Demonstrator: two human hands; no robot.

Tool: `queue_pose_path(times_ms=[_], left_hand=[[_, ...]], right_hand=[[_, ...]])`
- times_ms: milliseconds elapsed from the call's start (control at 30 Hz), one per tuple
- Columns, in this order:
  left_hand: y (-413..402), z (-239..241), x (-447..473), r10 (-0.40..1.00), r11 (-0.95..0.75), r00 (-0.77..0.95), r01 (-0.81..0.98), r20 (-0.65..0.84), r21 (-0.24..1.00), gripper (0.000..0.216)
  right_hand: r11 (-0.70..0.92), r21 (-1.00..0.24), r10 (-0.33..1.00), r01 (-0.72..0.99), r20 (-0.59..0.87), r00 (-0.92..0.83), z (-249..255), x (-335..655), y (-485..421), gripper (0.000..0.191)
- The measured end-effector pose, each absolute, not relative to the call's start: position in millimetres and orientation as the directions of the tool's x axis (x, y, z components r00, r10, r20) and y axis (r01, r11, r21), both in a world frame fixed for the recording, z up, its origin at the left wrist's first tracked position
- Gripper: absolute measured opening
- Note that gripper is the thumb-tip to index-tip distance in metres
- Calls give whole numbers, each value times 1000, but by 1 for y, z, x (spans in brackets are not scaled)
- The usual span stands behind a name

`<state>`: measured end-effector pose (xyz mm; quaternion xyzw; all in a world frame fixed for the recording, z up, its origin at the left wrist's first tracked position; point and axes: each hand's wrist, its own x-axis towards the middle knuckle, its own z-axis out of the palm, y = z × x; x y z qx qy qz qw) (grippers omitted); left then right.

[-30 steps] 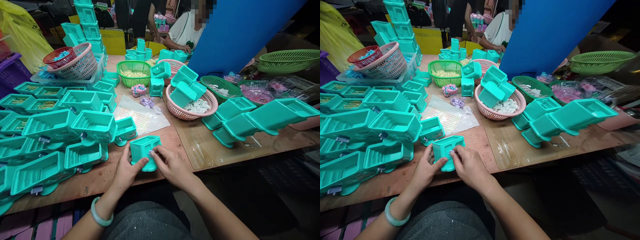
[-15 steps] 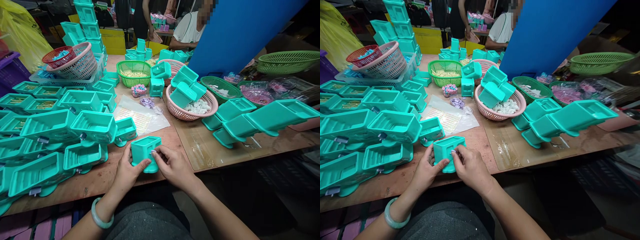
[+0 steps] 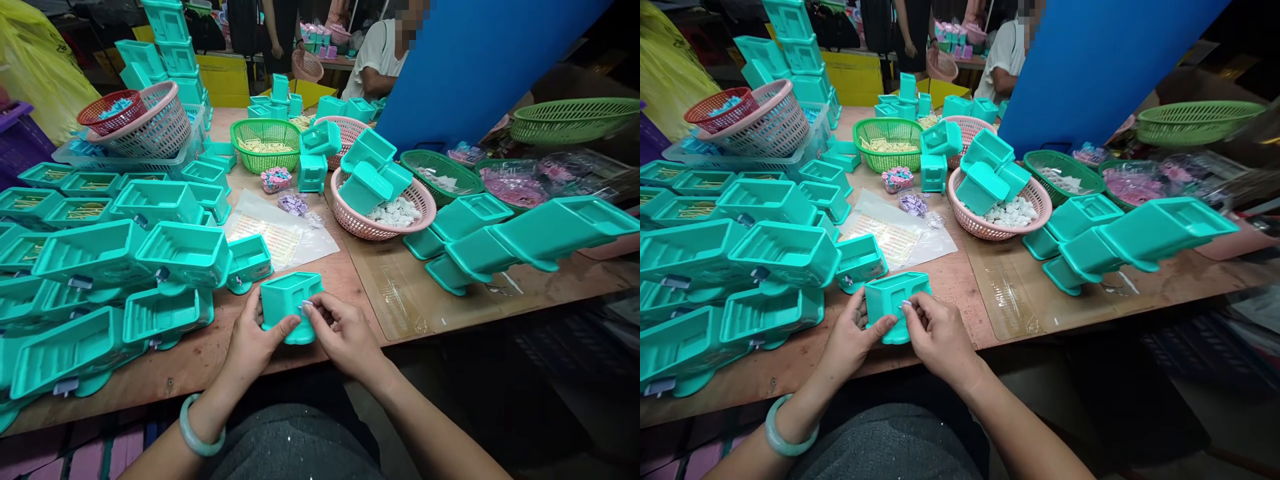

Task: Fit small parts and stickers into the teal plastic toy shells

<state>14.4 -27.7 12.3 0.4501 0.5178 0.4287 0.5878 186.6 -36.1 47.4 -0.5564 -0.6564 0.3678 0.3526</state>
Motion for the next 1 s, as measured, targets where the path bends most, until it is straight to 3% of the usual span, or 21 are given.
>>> queue_pose_path(times_ms=[400,667,833,1000], left_hand=[[-28,11,15,968,230,106,1,-228,973,73],[-32,7,14,979,185,68,94,-191,978,72],[-28,10,14,982,174,63,94,-180,980,72],[-21,5,7,942,337,48,-149,-333,930,83]], right_hand=[[127,-847,987,516,56,-151,49,189,-34,26],[244,-703,970,668,182,-163,49,185,-38,23],[248,-731,969,635,186,-164,46,180,-40,24],[182,-842,978,508,100,-185,36,192,-4,34]])
